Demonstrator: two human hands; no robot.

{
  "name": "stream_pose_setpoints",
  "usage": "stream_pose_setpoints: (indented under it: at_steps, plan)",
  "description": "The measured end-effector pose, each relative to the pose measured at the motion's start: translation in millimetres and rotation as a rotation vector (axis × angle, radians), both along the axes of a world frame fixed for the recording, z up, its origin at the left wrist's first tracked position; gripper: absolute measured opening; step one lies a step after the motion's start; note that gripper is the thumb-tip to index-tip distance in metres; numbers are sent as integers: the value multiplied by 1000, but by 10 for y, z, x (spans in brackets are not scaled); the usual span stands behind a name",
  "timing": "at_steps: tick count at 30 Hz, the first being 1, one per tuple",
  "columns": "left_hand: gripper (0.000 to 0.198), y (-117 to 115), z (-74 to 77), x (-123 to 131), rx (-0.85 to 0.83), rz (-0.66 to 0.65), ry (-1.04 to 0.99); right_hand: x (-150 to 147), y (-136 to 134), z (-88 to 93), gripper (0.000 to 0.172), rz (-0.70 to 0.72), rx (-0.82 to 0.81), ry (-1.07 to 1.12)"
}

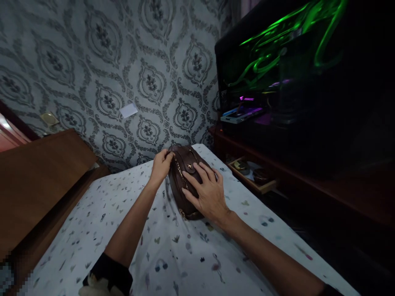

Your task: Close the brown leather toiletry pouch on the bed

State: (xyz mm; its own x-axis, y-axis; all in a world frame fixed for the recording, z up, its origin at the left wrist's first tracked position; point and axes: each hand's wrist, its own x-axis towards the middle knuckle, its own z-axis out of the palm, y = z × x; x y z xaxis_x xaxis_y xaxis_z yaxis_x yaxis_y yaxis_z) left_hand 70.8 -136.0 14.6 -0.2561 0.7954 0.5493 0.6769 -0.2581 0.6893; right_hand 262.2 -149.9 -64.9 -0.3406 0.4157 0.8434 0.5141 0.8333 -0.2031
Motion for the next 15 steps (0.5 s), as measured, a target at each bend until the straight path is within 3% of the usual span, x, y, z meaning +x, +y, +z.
stream_pose_setpoints:
  at_steps: [5, 8, 12, 15]
  plan:
    - [17, 54, 41, -31, -40, -32, 42, 10, 0, 8, 40, 10, 3, 2]
    - [10, 184, 107, -23, -64, -43, 51, 18, 1, -4, 42, 11, 0, 1]
    - [19, 393, 238, 72, -123, -131, -31, 15, -6, -43, 47, -28, 15, 32]
    - [14, 537, 301, 152, -185, -172, 0, 6, -12, -65, 48, -57, 23, 55]
